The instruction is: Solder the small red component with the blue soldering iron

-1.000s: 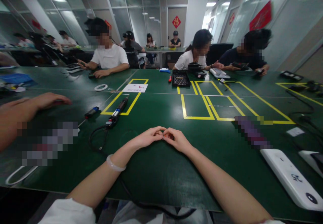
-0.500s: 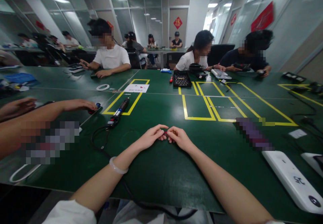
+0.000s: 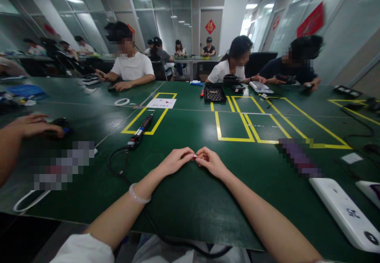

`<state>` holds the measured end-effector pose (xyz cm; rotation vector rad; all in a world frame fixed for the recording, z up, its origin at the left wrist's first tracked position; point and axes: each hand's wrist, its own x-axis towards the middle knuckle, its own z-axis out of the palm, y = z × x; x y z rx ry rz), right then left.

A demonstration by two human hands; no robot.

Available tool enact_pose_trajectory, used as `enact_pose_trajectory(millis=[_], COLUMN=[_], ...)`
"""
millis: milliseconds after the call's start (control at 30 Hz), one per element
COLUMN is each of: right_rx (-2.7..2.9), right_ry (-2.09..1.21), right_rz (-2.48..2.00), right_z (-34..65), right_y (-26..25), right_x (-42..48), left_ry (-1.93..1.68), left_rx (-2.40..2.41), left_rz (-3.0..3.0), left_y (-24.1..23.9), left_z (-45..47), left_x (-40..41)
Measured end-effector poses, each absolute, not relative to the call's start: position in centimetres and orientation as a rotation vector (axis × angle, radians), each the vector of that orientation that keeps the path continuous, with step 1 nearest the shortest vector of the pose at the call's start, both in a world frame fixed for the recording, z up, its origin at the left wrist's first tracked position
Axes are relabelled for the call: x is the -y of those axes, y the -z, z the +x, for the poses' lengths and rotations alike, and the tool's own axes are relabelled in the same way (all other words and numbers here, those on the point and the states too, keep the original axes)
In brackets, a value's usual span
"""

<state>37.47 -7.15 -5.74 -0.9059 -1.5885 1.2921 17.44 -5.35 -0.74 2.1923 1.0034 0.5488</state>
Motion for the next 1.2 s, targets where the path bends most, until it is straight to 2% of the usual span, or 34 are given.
enact_pose_trajectory(millis=[100,167,267,333,467,667,933,1200], right_rx=[1.601,1.604,1.633,1.650,1.664,1.675,1.736,1.747], right_ry=[-1.242,-1.231,-1.238,-1.240,-1.239,-1.230,-1.084,-1.056], right_rz=[-0.961,-0.993,-1.015,-1.021,-1.020,-1.015,-1.065,-1.032], right_z=[37.6,37.6,37.6,37.5,37.5,37.5,37.4,37.0], right_y=[5.4,5.2,5.0,5.0,5.1,5.3,5.0,5.3], right_x=[7.2,7.2,7.3,7.3,7.4,7.3,7.3,7.3], left_ry=[-0.584,-0.651,-0.628,-0.471,-0.204,-0.131,-0.098,-0.246], left_rx=[-1.211,-1.579,-2.222,-2.422,-2.346,-2.309,-2.229,-1.799], left_rz=[2.389,2.473,2.330,2.138,1.893,2.024,2.157,2.439], left_y=[0.5,0.7,1.1,1.3,1.4,1.3,1.0,1.4], left_z=[14.6,11.5,5.9,2.5,-1.5,-1.5,3.2,11.3], left_x=[3.2,1.5,-0.6,-1.4,-2.1,-2.4,-0.9,2.2])
